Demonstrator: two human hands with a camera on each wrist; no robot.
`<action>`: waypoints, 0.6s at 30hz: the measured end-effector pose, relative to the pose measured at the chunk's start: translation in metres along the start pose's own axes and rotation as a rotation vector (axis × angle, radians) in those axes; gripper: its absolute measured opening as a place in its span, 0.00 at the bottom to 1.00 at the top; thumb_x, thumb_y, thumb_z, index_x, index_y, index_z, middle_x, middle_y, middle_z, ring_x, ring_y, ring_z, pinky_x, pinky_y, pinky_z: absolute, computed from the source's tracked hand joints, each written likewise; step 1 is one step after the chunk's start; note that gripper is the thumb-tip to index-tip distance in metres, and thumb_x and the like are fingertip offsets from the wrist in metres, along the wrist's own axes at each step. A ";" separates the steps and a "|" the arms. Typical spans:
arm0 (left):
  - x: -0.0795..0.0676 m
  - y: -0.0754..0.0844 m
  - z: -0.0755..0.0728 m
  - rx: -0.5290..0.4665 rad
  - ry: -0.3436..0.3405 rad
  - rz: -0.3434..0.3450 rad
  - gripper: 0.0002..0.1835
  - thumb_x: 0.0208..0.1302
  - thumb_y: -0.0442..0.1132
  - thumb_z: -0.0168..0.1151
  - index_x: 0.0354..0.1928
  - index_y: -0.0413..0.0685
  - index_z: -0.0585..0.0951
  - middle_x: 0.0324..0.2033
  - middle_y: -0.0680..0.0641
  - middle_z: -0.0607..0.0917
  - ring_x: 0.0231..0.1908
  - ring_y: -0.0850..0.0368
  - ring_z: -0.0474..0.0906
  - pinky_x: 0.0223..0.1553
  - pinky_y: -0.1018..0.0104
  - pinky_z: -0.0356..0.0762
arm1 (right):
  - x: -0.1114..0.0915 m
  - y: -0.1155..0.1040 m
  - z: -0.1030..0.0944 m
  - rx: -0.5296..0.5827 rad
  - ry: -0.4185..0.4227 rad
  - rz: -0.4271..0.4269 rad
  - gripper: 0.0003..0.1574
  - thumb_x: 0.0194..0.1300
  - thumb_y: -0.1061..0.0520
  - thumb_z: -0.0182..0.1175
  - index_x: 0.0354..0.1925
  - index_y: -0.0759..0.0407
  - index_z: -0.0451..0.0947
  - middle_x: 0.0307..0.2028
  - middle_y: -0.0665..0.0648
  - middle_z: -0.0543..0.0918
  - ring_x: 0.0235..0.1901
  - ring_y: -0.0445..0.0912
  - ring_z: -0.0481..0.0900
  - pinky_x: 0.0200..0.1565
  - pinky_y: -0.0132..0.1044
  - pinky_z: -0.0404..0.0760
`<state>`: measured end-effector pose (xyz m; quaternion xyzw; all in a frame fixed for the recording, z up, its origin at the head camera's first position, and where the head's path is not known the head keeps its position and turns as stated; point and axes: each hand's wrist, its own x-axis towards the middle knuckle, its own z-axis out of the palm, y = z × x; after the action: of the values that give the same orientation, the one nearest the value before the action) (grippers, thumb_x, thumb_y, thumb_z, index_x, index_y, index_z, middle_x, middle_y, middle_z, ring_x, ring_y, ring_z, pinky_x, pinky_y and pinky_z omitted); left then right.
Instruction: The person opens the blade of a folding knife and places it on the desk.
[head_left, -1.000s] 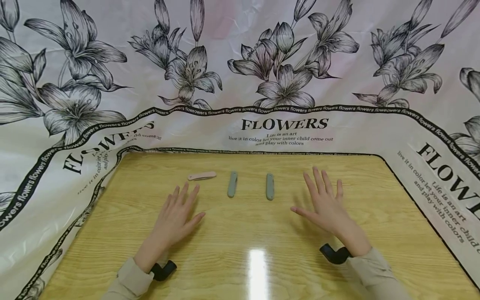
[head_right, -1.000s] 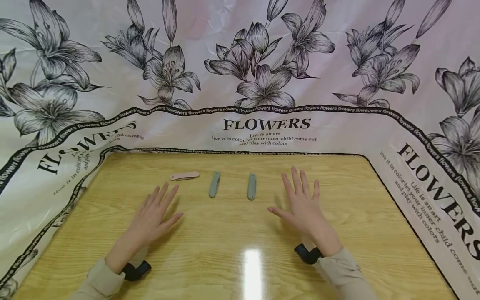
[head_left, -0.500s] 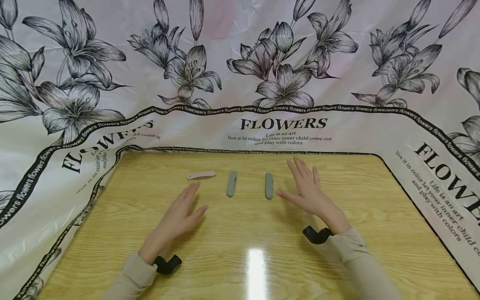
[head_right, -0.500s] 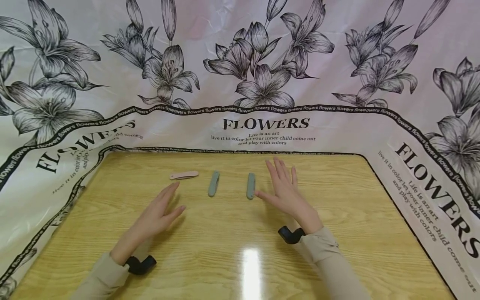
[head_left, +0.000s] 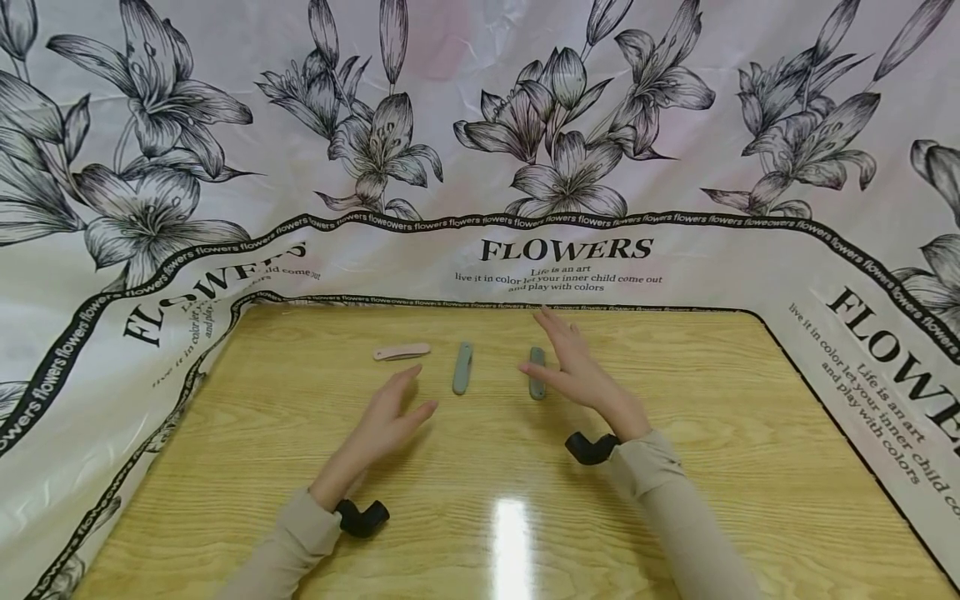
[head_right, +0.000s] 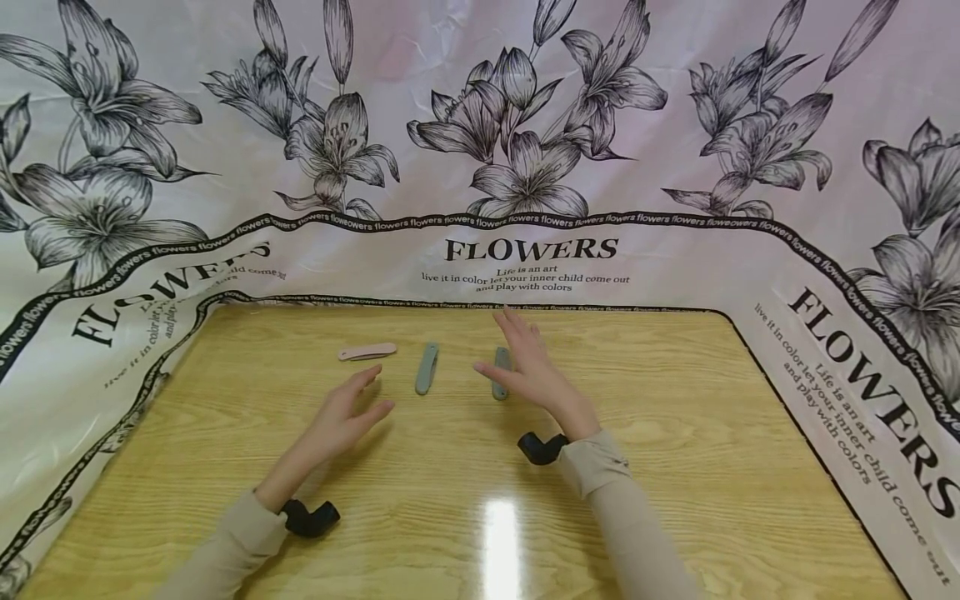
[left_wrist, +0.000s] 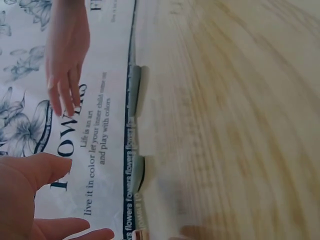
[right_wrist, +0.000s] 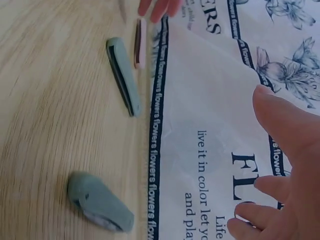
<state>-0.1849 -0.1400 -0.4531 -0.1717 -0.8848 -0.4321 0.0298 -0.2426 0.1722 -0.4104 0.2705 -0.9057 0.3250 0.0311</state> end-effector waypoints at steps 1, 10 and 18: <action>0.002 0.000 0.003 -0.012 0.004 -0.002 0.35 0.64 0.45 0.60 0.67 0.34 0.61 0.64 0.35 0.65 0.65 0.40 0.60 0.64 0.43 0.61 | 0.003 0.000 0.002 0.019 -0.002 -0.003 0.52 0.64 0.42 0.58 0.74 0.55 0.41 0.73 0.57 0.42 0.72 0.53 0.39 0.71 0.52 0.31; 0.014 0.008 0.028 -0.114 0.052 -0.089 0.39 0.60 0.41 0.65 0.69 0.36 0.58 0.66 0.35 0.61 0.65 0.39 0.58 0.64 0.42 0.60 | 0.020 -0.004 0.025 0.204 0.005 0.034 0.43 0.65 0.39 0.56 0.72 0.46 0.52 0.71 0.53 0.54 0.71 0.50 0.48 0.68 0.54 0.53; 0.030 0.018 0.055 -0.137 0.183 -0.150 0.39 0.52 0.37 0.69 0.65 0.35 0.64 0.59 0.33 0.67 0.58 0.37 0.59 0.57 0.41 0.64 | 0.040 -0.012 0.051 0.315 0.050 0.056 0.33 0.67 0.44 0.55 0.67 0.52 0.64 0.65 0.54 0.67 0.66 0.50 0.61 0.66 0.52 0.61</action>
<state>-0.2016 -0.0785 -0.4679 -0.0667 -0.8571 -0.5065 0.0663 -0.2646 0.1151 -0.4344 0.2383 -0.8497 0.4704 0.0018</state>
